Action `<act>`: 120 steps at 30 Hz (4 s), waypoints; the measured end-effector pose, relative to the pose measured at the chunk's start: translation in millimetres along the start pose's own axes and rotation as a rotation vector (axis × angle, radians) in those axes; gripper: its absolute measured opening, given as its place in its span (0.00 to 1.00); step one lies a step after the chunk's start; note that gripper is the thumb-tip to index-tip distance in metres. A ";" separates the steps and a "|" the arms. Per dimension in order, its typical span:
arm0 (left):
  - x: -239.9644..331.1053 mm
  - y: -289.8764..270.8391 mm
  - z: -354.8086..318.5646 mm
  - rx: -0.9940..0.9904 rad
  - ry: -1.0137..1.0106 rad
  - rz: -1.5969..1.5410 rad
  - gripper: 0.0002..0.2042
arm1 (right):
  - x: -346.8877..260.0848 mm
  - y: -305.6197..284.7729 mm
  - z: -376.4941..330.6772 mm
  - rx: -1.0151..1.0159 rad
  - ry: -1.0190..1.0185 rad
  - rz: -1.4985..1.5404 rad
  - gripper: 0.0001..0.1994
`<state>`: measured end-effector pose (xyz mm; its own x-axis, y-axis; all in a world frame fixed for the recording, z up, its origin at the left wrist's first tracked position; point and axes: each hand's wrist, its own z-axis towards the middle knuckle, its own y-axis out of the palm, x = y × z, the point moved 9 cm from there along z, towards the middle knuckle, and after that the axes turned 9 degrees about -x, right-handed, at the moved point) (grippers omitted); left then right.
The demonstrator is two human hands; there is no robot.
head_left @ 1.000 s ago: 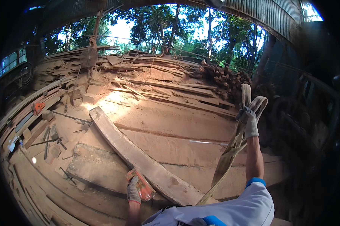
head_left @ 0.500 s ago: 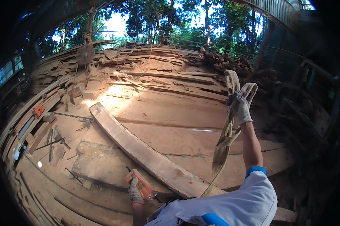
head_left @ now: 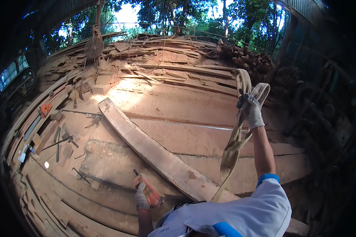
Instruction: The person walks through a cluttered woodworking area, picks up a long wooden plank, and moves it to a different location. They then handle a small red tool and a strap, moving around the workspace among scattered wood pieces.
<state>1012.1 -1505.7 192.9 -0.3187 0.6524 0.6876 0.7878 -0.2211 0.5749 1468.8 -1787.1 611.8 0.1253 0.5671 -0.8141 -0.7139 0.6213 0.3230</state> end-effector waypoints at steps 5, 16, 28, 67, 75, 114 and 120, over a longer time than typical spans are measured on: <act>2.1 12.2 -11.1 -0.033 0.026 0.020 0.21 | 4.7 -2.0 3.3 -0.044 -0.021 0.082 0.10; -4.0 31.6 -19.7 -0.069 -0.004 0.003 0.22 | 5.9 -7.3 3.5 -0.077 -0.009 0.063 0.10; -8.5 29.0 -17.0 -0.104 0.020 0.063 0.26 | -3.7 0.4 -4.0 -0.072 -0.007 0.054 0.10; -12.8 30.0 -44.2 -0.083 0.105 0.063 0.21 | 5.5 -10.5 1.7 -0.059 0.019 0.097 0.19; -25.4 18.0 -34.8 -0.010 0.003 0.016 0.23 | 10.8 -8.3 3.3 -0.051 0.050 0.043 0.20; -34.7 15.4 -43.8 -0.047 0.045 -0.050 0.19 | 45.1 10.9 22.8 -0.179 0.088 0.103 0.24; -45.0 9.5 -45.4 -0.028 -0.021 -0.052 0.19 | 44.9 14.5 21.5 -0.212 0.083 0.119 0.26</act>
<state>1010.0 -1570.0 187.5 -0.3472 0.6789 0.6470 0.7551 -0.2067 0.6221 1478.9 -1740.9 590.4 -0.0187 0.5777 -0.8161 -0.8497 0.4210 0.3175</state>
